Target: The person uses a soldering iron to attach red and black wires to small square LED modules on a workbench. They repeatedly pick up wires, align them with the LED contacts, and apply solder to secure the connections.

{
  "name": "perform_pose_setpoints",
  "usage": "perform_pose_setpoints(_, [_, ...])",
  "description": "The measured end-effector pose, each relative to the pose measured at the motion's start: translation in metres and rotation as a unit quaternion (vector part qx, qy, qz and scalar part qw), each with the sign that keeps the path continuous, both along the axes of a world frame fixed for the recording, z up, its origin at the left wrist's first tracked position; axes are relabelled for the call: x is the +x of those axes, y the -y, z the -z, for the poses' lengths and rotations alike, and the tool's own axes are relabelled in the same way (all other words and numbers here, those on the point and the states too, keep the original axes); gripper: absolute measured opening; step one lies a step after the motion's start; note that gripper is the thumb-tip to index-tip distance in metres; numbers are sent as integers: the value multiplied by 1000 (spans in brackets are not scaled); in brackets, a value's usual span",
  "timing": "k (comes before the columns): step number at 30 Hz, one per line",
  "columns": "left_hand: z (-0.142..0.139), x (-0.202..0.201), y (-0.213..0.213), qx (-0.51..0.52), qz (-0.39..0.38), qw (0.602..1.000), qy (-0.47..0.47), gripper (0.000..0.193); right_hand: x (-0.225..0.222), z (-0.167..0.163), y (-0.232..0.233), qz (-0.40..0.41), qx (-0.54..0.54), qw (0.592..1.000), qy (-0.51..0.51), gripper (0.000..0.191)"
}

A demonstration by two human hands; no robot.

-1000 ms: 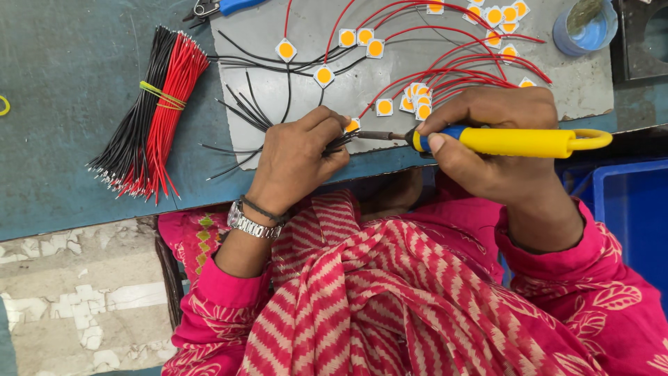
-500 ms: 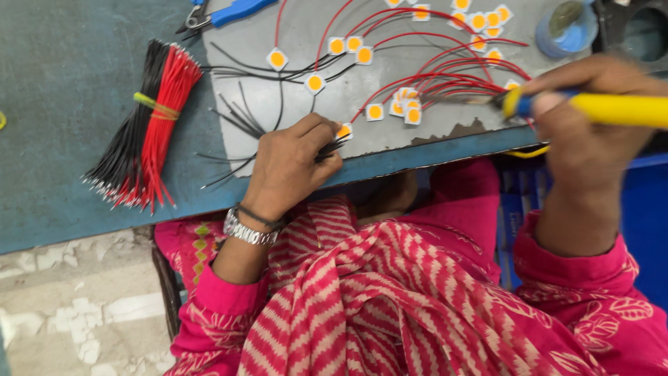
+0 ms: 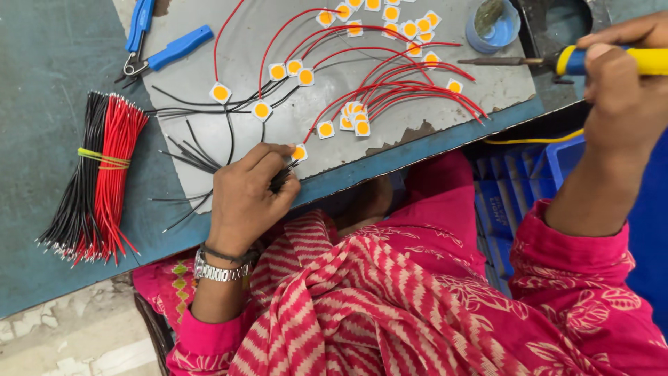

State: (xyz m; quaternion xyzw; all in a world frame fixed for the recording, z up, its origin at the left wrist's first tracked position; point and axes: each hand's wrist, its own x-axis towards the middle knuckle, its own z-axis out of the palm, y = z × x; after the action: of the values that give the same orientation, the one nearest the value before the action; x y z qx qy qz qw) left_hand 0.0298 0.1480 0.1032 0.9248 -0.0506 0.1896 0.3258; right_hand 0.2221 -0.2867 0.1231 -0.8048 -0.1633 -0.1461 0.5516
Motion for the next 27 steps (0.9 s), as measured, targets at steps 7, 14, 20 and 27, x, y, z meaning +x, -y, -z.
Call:
perform_pose_setpoints(7, [-2,0,1,0,-4,1000,-2,13,-10,-14,-23,-35,-54,997,33,10])
perform_pose_setpoints(14, [-2,-1,2,1,-9,1000,-6,10,-8,-9,-25,-16,-71,996,56,9])
perform_pose_setpoints(20, [-2,-1,1,8,-6,1000,1,10,-12,-14,-27,-7,-79,995,53,8])
perform_pose_setpoints(27, [-1,-1,2,10,-7,1000,3,8,-3,-7,-23,-24,-158,981,112,11])
